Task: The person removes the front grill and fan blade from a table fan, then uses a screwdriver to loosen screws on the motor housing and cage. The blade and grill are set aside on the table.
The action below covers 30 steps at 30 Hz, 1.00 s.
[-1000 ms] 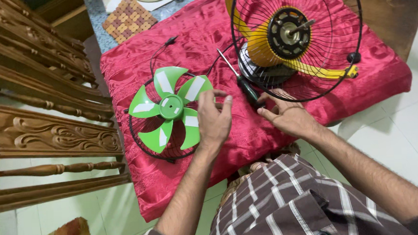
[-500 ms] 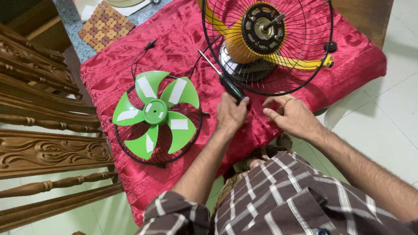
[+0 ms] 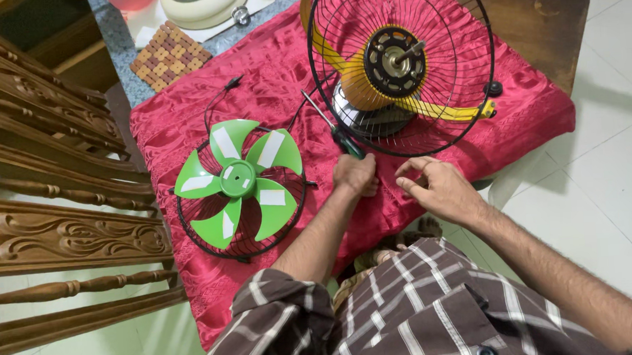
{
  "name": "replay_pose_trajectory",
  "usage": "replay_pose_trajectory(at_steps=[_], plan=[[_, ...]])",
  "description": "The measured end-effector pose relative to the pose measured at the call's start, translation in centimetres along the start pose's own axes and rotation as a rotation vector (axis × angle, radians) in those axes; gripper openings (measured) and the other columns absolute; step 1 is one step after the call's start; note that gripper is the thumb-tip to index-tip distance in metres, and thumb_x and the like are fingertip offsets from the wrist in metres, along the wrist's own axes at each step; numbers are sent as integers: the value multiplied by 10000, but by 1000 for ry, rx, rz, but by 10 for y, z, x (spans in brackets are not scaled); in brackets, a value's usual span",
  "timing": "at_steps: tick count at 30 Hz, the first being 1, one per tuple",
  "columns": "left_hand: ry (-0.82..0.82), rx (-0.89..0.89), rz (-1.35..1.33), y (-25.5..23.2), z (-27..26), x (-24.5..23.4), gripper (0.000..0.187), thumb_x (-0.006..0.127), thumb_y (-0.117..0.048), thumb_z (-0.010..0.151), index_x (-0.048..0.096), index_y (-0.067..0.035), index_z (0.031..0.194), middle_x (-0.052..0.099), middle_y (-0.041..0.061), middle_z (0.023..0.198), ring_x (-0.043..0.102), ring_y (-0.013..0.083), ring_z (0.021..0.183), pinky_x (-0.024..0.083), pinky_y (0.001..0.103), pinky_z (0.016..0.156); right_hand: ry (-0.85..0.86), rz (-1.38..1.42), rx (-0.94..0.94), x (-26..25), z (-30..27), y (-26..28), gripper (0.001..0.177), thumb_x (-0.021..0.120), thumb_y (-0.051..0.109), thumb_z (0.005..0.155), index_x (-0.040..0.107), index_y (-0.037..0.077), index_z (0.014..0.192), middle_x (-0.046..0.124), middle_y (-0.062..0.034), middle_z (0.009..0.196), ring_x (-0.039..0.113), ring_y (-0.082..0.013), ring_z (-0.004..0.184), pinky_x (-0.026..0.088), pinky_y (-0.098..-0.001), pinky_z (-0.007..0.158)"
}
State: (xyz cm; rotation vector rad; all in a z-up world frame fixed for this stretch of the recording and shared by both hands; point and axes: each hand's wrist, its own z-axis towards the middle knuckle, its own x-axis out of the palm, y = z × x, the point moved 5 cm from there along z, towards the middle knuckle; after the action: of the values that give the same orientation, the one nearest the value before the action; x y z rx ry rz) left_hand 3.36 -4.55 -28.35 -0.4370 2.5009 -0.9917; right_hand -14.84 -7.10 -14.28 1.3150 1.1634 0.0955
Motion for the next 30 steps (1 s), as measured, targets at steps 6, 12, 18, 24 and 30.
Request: replay_pose_trajectory(at_steps=[6, 12, 18, 24, 30], plan=[[278, -55, -377, 20, 0, -7, 393, 549, -315, 1031, 629, 68, 986, 737, 213, 861, 736, 301, 660, 661, 395, 623, 55, -51, -50, -3, 3, 15, 304, 654, 291, 924, 719, 43, 1088, 761, -97, 791, 741, -180, 736, 572, -357, 697], [413, 53, -692, 16, -64, -30, 299, 584, -269, 1039, 509, 6, 1130, 705, 226, 1042, 737, 269, 858, 667, 392, 779, 112, 32, -115, -11, 1, 29, 309, 658, 297, 918, 731, 34, 1064, 757, -70, 767, 703, -132, 705, 566, -327, 664], [236, 186, -700, 10, -93, -52, 320, 654, -180, 981, 422, -50, 1160, 713, 203, 996, 724, 273, 782, 646, 418, 709, 320, 44, -50, -21, -1, 46, 354, 616, 330, 963, 811, 37, 926, 792, -31, 743, 706, -102, 666, 570, -302, 631], [247, 403, -704, -3, -111, -80, 404, 664, -126, 976, 422, -67, 1294, 732, 168, 1014, 715, 202, 753, 639, 357, 693, 257, 361, -76, -29, 9, 63, 378, 567, 291, 1008, 762, -18, 909, 796, -62, 771, 732, -136, 662, 607, -295, 646], [231, 572, -492, -29, -140, -99, 526, 745, -120, 905, 465, -84, 1349, 748, 137, 978, 683, 149, 723, 589, 290, 636, 224, 406, -102, -34, 20, 68, 325, 566, 260, 1030, 730, -20, 994, 777, -88, 791, 729, -130, 717, 615, -299, 680]])
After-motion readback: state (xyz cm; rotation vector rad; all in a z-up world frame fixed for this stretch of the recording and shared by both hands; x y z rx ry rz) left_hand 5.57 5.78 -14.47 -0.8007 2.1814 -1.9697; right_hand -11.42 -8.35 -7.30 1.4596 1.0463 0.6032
